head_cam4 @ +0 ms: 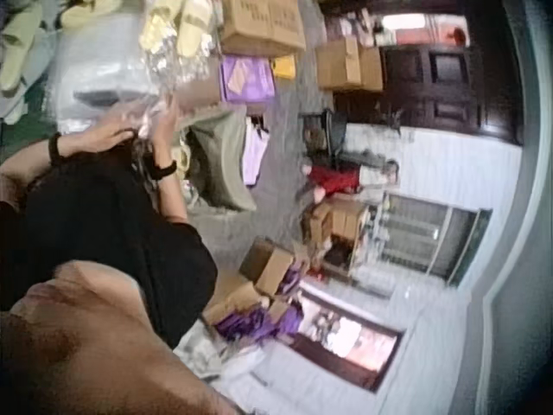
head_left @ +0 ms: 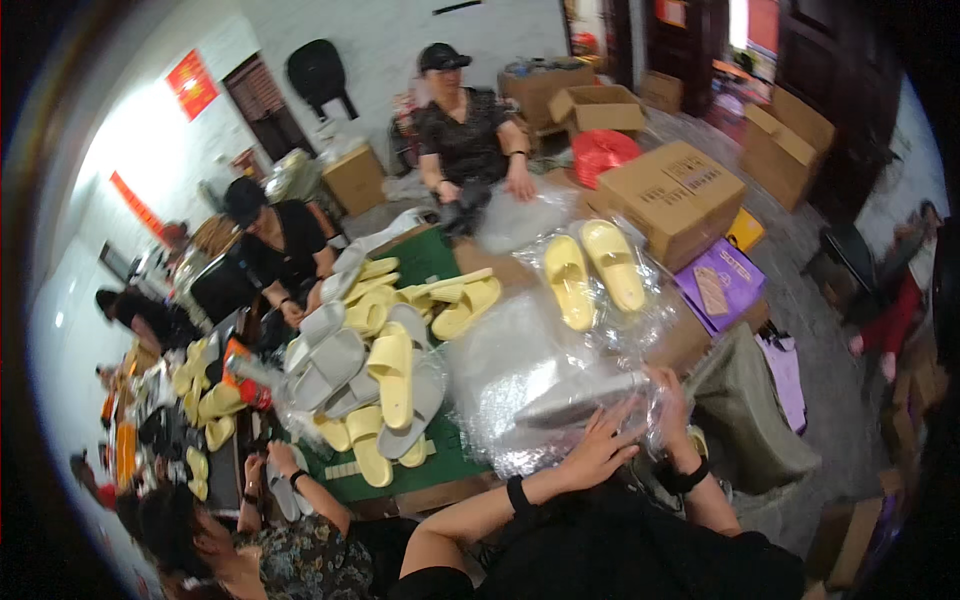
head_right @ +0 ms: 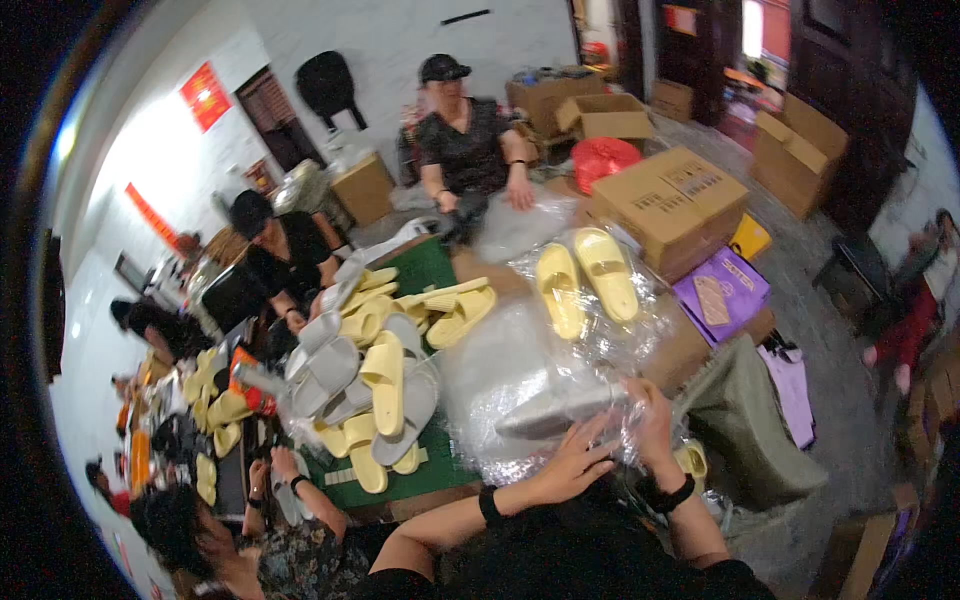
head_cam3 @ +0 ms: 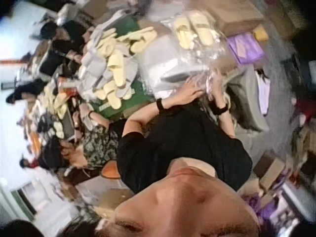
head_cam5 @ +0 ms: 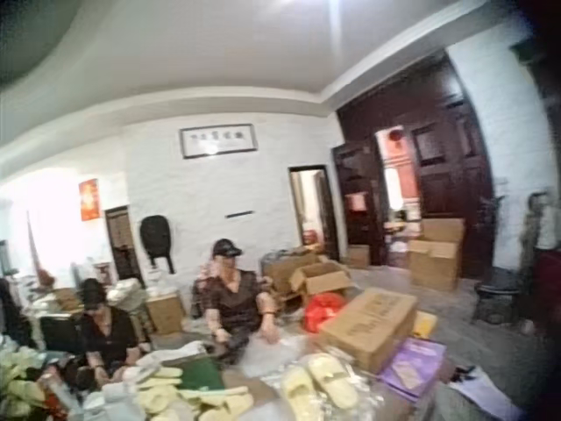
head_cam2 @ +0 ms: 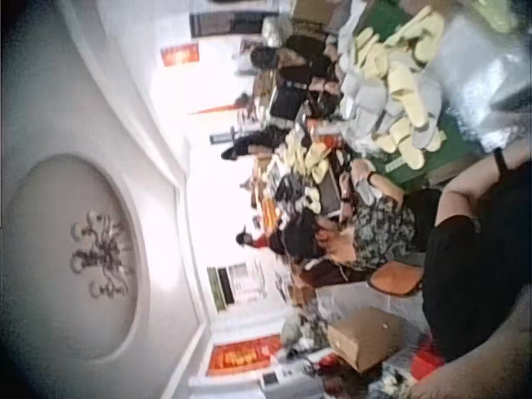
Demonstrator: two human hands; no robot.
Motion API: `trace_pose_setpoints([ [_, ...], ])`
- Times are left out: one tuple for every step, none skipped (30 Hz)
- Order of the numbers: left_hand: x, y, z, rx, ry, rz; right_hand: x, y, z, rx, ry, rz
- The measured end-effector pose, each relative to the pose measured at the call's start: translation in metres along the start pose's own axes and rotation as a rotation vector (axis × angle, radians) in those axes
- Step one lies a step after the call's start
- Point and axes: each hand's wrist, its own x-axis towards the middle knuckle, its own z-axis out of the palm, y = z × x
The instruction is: The recorder is inspecting, bagging, and packing yellow and white slippers into a large sack.
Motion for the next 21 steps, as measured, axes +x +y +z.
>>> trace_pose_setpoints([
  [0.012,0.006,0.004,-0.105,-0.04,0.067,-0.008,0.015,-0.007,0.111,0.091,0.15],
  [0.021,0.008,0.011,-0.098,-0.06,0.109,-0.014,0.026,-0.015,0.228,0.182,0.288],
  [0.028,0.008,0.021,-0.111,-0.089,0.113,-0.017,0.036,-0.03,0.168,0.332,0.248],
  [0.036,0.004,0.033,-0.124,-0.118,0.117,-0.018,0.046,-0.045,0.098,0.476,0.205],
  [0.044,-0.002,0.049,-0.114,-0.159,0.121,-0.025,0.06,-0.058,0.104,0.582,0.333],
  [0.047,-0.017,0.071,-0.054,-0.23,0.176,-0.035,0.072,-0.071,0.102,0.696,0.459],
  [0.051,-0.022,0.087,0.01,-0.333,0.221,-0.046,0.087,-0.084,0.064,0.713,0.499],
  [0.057,-0.026,0.102,0.077,-0.43,0.278,-0.056,0.103,-0.102,-0.089,0.763,0.543],
  [0.058,-0.033,0.119,0.166,-0.533,0.336,-0.067,0.114,-0.118,-0.236,0.804,0.579],
  [0.059,-0.038,0.137,0.26,-0.628,0.398,-0.081,0.121,-0.134,-0.269,0.819,0.603],
  [0.06,-0.042,0.157,0.331,-0.679,0.44,-0.093,0.128,-0.151,-0.184,0.818,0.643],
  [0.061,-0.04,0.169,0.318,-0.693,0.476,-0.1,0.128,-0.164,-0.091,0.817,0.677],
  [0.063,-0.037,0.18,0.355,-0.799,0.468,-0.107,0.121,-0.175,-0.034,0.874,0.602],
  [0.067,-0.034,0.19,0.401,-0.9,0.467,-0.12,0.127,-0.18,-0.063,0.907,0.611],
  [0.062,-0.04,0.204,0.419,-0.915,0.484,-0.136,0.136,-0.18,-0.027,0.835,0.615],
  [0.062,-0.042,0.212,0.414,-0.984,0.449,-0.152,0.143,-0.184,0.005,0.764,0.622],
  [0.062,-0.043,0.213,0.358,-1.005,0.392,-0.164,0.145,-0.187,0.133,0.627,0.712],
  [0.057,-0.055,0.219,0.418,-1.083,0.362,-0.165,0.139,-0.184,0.272,0.479,0.787],
  [0.052,-0.059,0.217,0.427,-1.024,0.347,-0.167,0.134,-0.176,0.2,0.478,0.767],
  [0.049,-0.069,0.222,0.444,-1.086,0.276,-0.163,0.125,-0.168,0.131,0.47,0.741],
  [0.049,-0.064,0.213,0.494,-1.036,0.299,-0.162,0.118,-0.165,-0.013,0.379,0.776],
])
